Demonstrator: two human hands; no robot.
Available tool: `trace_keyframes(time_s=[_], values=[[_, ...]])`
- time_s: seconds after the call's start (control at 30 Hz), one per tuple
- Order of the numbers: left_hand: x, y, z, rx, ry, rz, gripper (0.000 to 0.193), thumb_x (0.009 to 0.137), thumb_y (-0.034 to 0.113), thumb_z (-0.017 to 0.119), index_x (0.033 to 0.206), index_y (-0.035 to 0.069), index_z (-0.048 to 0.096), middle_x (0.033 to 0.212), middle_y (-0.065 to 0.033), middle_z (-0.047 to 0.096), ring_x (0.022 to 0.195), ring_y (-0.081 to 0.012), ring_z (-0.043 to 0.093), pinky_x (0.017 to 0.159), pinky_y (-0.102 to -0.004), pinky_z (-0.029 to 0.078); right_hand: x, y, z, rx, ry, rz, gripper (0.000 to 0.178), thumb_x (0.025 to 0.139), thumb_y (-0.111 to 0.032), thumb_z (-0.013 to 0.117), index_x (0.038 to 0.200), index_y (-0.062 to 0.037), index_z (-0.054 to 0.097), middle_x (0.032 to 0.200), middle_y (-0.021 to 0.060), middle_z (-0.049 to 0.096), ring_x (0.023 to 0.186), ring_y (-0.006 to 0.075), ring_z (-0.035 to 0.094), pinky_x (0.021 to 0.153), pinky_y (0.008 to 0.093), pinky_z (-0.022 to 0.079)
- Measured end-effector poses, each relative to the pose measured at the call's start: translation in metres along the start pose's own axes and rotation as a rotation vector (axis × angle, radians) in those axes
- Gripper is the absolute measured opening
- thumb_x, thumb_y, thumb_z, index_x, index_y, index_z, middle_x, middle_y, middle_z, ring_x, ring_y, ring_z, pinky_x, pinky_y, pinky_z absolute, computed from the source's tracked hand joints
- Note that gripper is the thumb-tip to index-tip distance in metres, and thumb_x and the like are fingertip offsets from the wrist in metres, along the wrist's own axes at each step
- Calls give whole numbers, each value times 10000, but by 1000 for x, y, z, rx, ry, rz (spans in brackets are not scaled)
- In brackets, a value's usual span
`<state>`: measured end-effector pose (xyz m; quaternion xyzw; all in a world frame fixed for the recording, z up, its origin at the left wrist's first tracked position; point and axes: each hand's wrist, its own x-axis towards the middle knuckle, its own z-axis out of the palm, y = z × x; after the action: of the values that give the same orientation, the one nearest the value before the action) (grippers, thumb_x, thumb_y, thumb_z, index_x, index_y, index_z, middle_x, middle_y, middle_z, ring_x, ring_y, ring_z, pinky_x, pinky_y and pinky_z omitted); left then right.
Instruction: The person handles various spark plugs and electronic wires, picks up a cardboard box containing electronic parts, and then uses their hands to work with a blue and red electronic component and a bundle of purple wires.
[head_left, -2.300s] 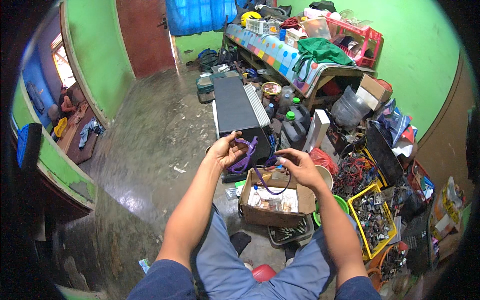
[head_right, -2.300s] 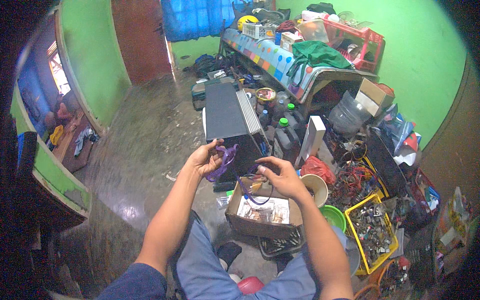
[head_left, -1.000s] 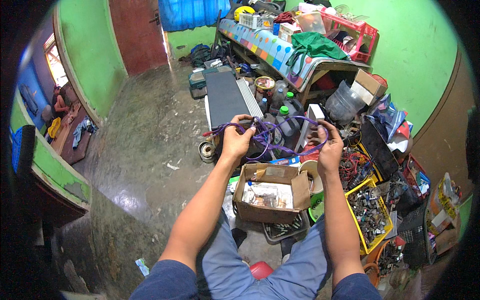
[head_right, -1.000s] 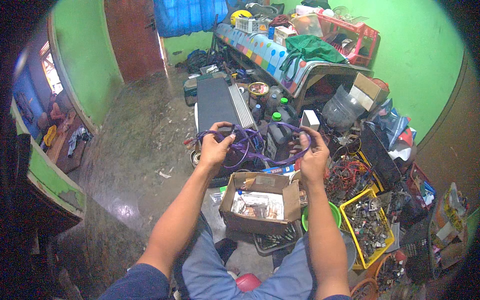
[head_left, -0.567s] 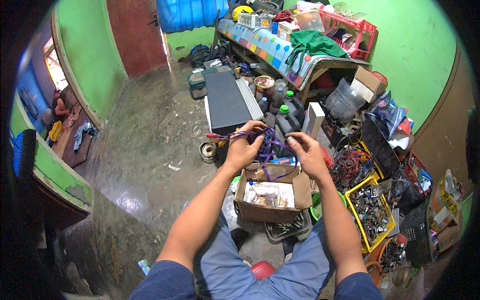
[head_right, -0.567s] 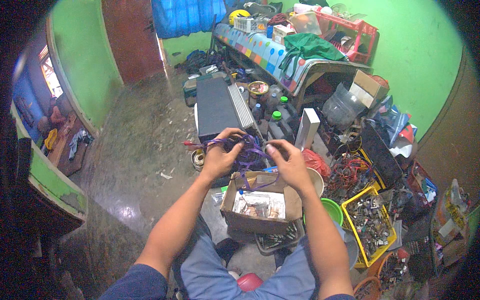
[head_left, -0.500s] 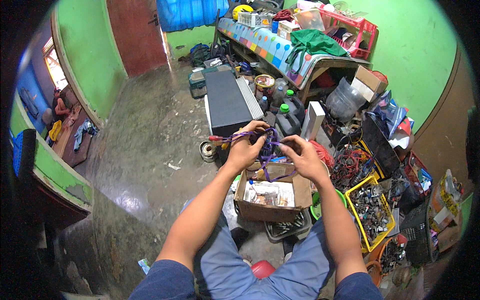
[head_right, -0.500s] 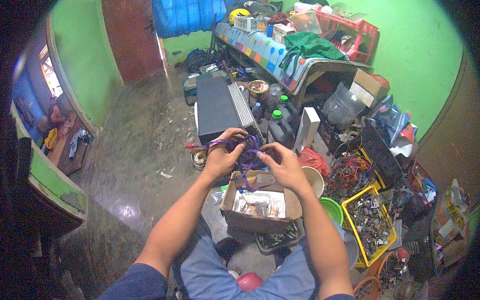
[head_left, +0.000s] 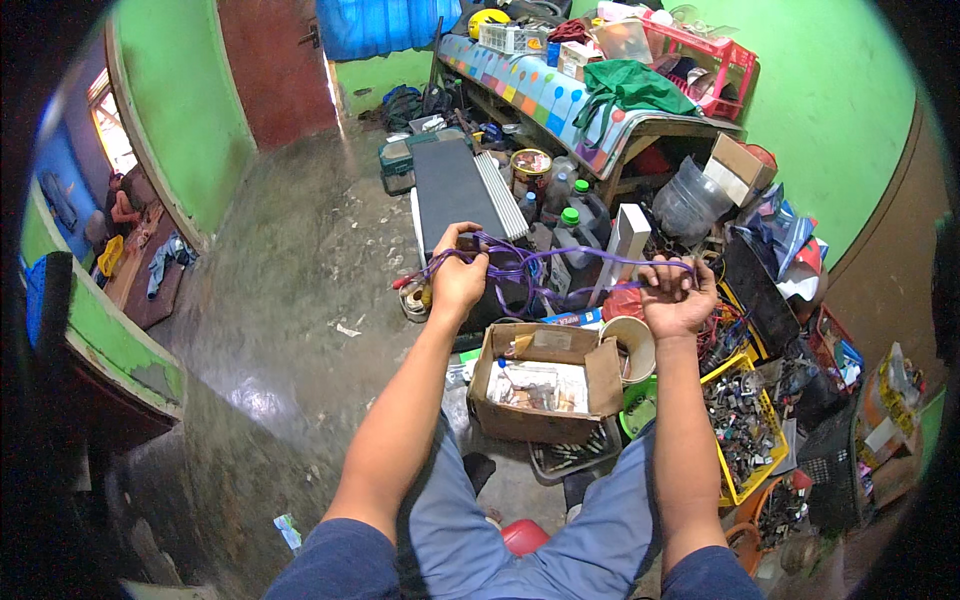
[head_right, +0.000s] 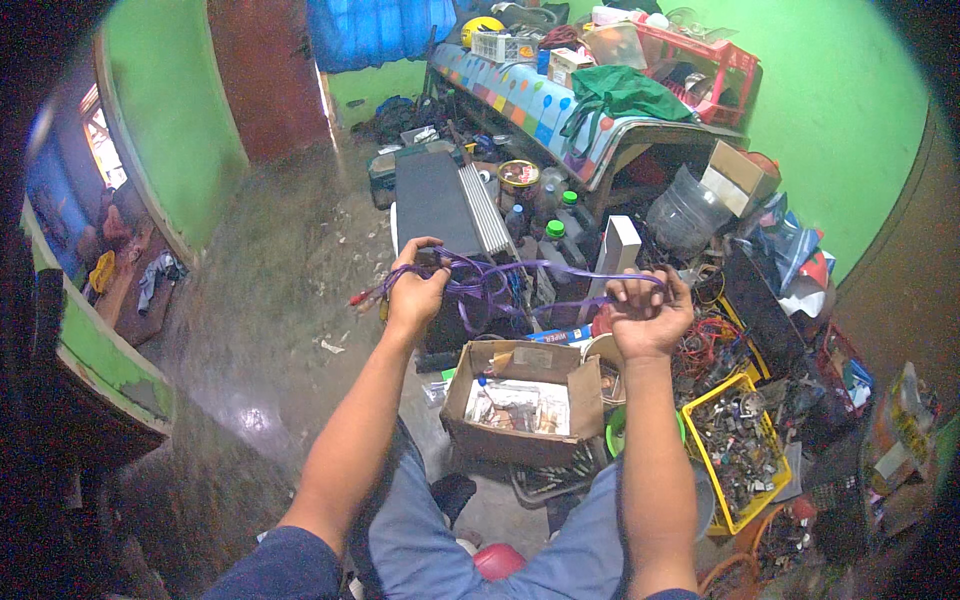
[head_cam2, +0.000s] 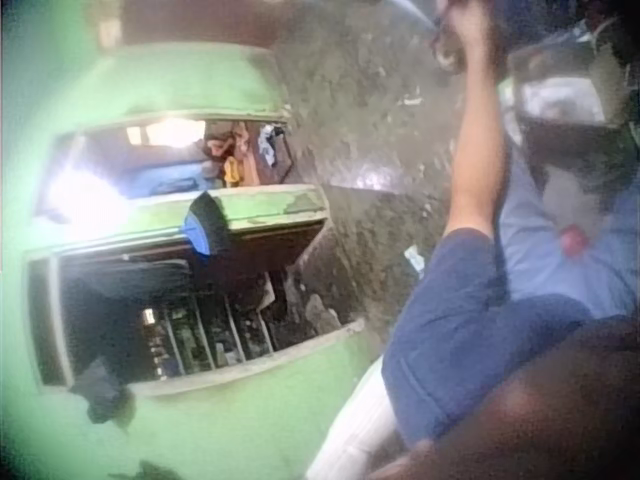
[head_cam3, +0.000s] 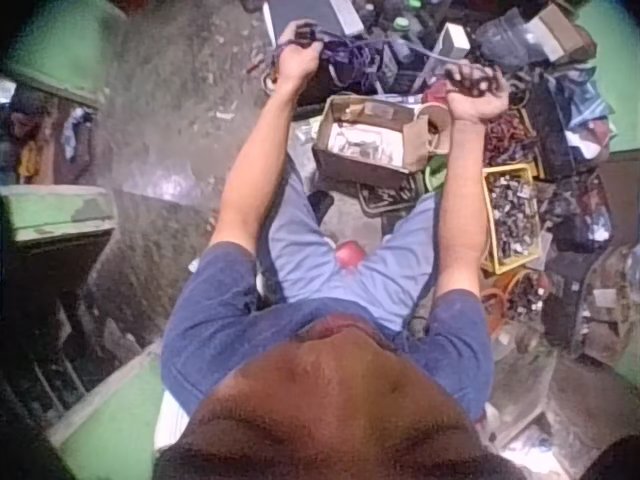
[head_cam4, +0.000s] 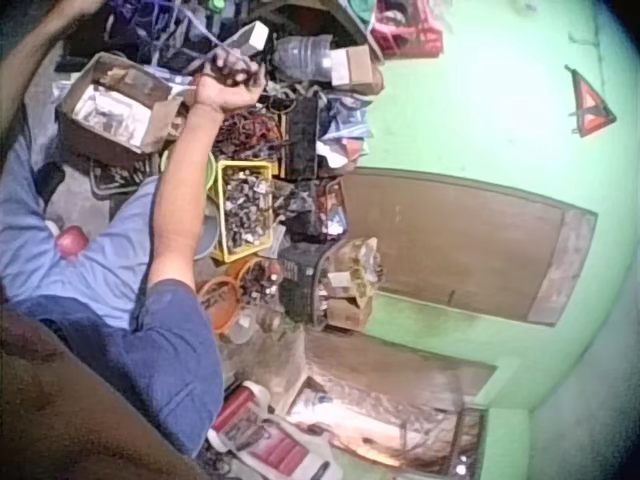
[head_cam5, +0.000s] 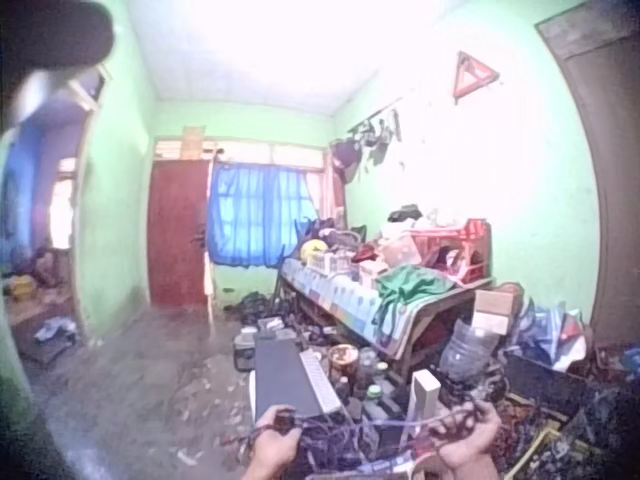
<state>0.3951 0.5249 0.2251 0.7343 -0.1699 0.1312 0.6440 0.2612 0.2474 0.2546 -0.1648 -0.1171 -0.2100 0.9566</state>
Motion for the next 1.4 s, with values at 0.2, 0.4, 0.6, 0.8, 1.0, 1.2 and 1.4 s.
trace_keyframes(time_s=[0.2,0.4,0.6,0.8,1.0,1.2,1.4], values=[[-4,10,7,8,65,66,315,800,-31,649,1103,52,626,914,-88,701,867,-183,669,806,-317,521,4,-15,-11,-642,83,258,214,942,-255,567,907,-52,627,782,78,647,675,197,603,674,338,506],[-13,21,7,87,-11,185,295,824,17,654,1116,54,666,1023,-107,726,949,-174,693,859,-309,528,-11,14,3,-1295,-262,517,379,999,-286,575,1234,10,603,1021,102,677,838,156,670,800,309,536],[-26,33,20,86,-183,309,275,811,0,645,1084,33,660,993,-171,720,940,-266,716,831,-332,539,-25,61,-2,-1548,-489,411,310,982,-273,615,1081,17,659,887,28,674,827,79,603,714,255,483],[-9,11,6,148,-29,192,280,809,-5,662,1081,63,669,944,-146,725,883,-251,718,808,-335,544,-12,28,16,-1135,-64,170,237,979,-271,614,889,-56,655,684,-43,543,608,71,475,549,259,386],[12,-18,-23,290,189,214,258,833,-11,652,1082,57,660,940,-135,716,822,-239,703,739,-353,537,4,-36,5,18,55,-164,416,934,-366,648,651,-170,415,524,-61,215,482,98,176,496,281,201],[0,15,-10,19,89,-95,261,853,16,674,1113,38,673,912,-99,693,712,-143,642,642,-294,509,0,-32,-7,-509,12,93,306,970,-355,609,806,-96,612,585,-26,455,506,88,385,488,252,324],[2,2,-8,81,25,-24,184,827,101,722,1001,45,747,815,-88,731,720,-143,675,678,-290,524,-2,-7,-1,-939,-81,342,567,1007,-453,501,1383,-30,469,802,68,648,632,131,637,559,239,506]])
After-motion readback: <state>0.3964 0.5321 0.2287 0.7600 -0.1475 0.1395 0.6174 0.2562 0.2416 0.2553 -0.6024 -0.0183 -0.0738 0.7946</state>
